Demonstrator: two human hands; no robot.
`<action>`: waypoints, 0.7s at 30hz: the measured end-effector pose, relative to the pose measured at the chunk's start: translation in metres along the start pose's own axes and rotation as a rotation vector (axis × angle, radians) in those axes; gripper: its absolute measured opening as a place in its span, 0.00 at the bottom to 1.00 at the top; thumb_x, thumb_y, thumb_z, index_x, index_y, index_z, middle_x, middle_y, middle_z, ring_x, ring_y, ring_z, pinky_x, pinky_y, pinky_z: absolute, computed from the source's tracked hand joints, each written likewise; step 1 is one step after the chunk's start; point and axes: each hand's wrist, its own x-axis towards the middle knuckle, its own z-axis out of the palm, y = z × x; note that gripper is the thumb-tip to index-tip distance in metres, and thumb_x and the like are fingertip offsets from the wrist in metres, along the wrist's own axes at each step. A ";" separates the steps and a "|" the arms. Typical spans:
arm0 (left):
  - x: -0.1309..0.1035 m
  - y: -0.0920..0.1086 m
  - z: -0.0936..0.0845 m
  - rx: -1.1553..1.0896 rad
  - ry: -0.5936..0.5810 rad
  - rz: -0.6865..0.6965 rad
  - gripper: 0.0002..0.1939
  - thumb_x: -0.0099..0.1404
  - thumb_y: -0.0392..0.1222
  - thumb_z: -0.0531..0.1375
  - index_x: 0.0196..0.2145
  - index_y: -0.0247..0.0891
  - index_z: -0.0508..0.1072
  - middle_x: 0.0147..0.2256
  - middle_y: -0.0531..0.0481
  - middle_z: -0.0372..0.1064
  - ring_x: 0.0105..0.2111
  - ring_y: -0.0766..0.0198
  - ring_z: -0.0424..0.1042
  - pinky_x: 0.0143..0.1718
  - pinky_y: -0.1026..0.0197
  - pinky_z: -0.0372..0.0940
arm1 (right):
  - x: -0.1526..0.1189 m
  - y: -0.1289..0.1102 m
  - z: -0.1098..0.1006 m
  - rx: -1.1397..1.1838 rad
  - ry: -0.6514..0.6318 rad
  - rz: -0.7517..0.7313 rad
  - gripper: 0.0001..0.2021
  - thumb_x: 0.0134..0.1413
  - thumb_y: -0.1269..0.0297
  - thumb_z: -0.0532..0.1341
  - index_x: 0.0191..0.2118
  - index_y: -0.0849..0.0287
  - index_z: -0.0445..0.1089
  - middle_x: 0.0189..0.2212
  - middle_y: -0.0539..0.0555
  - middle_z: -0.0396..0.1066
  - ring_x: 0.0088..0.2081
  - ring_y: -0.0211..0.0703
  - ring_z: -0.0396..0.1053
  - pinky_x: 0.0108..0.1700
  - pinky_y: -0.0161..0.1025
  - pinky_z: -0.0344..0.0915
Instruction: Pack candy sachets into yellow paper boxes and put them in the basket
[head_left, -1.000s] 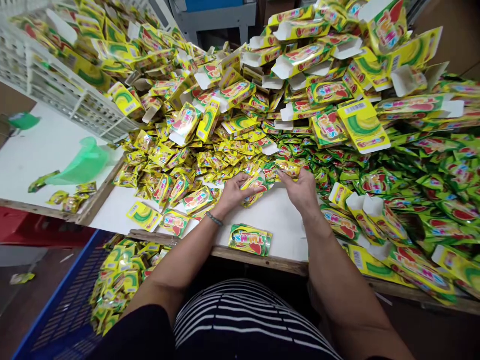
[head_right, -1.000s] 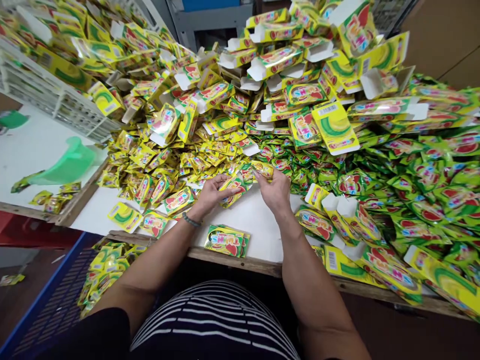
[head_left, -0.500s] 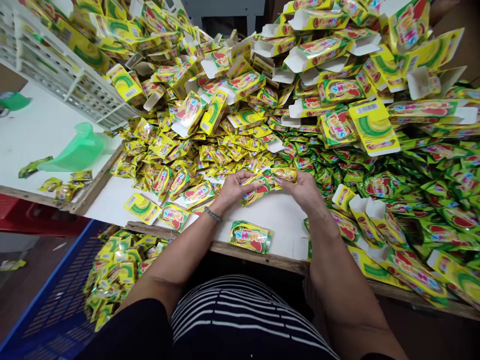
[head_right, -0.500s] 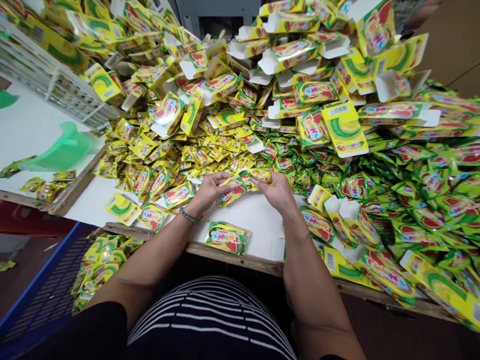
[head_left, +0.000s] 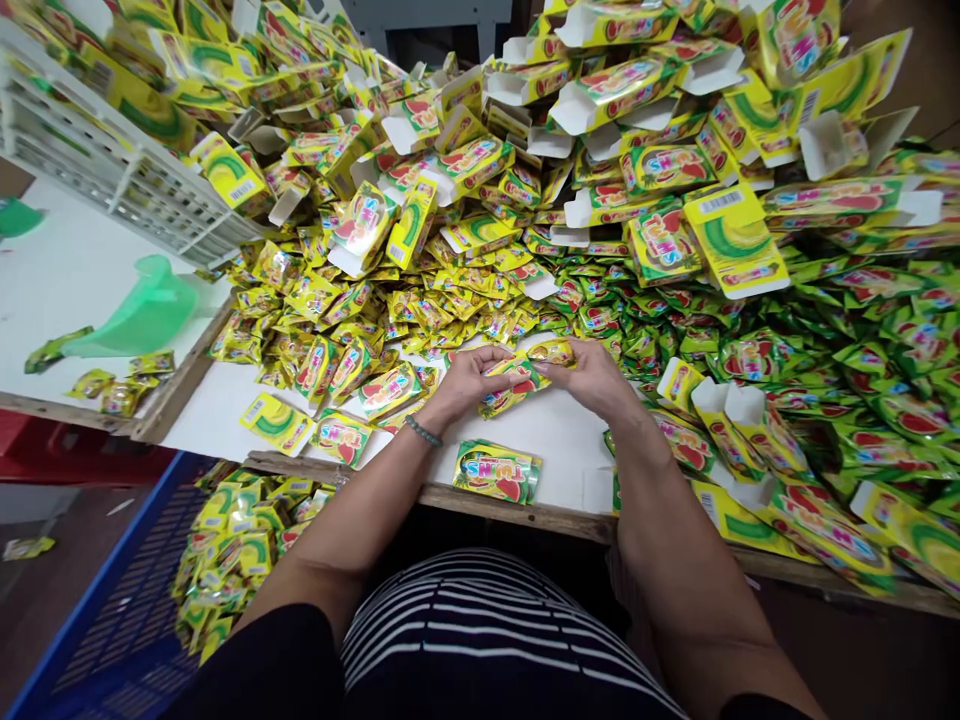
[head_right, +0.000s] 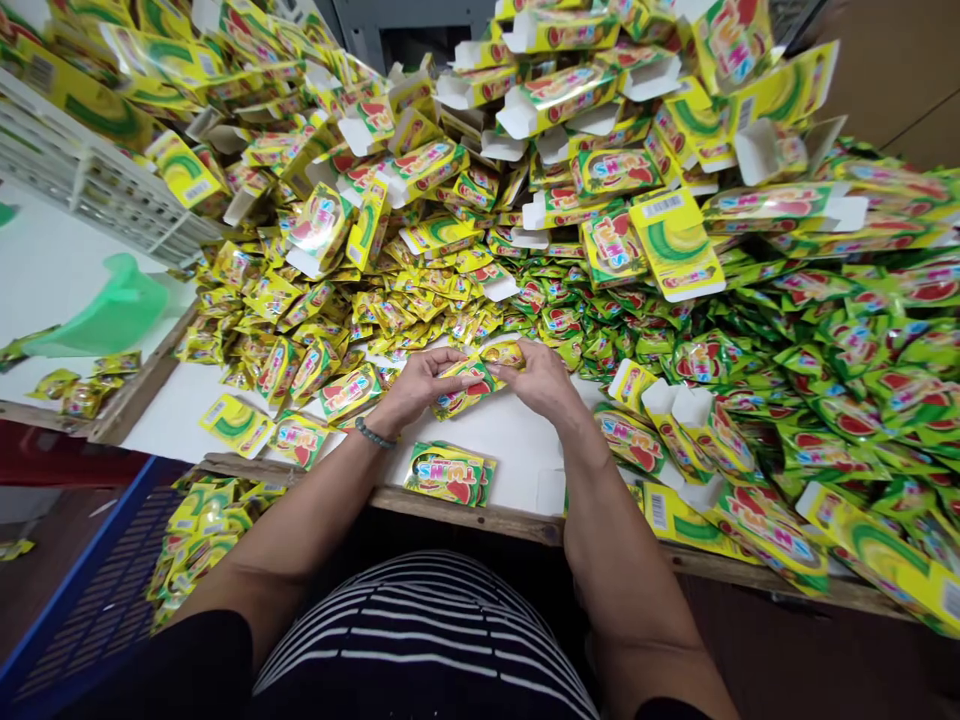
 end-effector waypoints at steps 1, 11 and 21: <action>0.000 -0.001 0.001 -0.021 0.003 -0.010 0.24 0.41 0.46 0.74 0.34 0.32 0.75 0.32 0.51 0.74 0.30 0.68 0.71 0.36 0.64 0.64 | 0.000 -0.001 0.002 -0.014 0.013 0.001 0.17 0.45 0.47 0.64 0.35 0.56 0.72 0.31 0.53 0.75 0.33 0.49 0.71 0.39 0.46 0.67; 0.004 -0.004 -0.003 -0.100 0.023 -0.106 0.26 0.36 0.44 0.75 0.34 0.32 0.75 0.28 0.52 0.75 0.26 0.68 0.71 0.33 0.63 0.65 | 0.005 0.007 0.025 -0.109 0.204 -0.182 0.13 0.50 0.51 0.61 0.27 0.56 0.64 0.30 0.53 0.64 0.34 0.46 0.63 0.38 0.44 0.63; 0.003 -0.001 -0.006 -0.177 -0.026 -0.191 0.23 0.36 0.42 0.76 0.31 0.31 0.77 0.26 0.50 0.75 0.25 0.69 0.71 0.31 0.65 0.64 | 0.000 -0.005 0.022 0.144 0.125 -0.085 0.14 0.45 0.50 0.66 0.30 0.58 0.74 0.30 0.53 0.73 0.37 0.48 0.69 0.42 0.45 0.65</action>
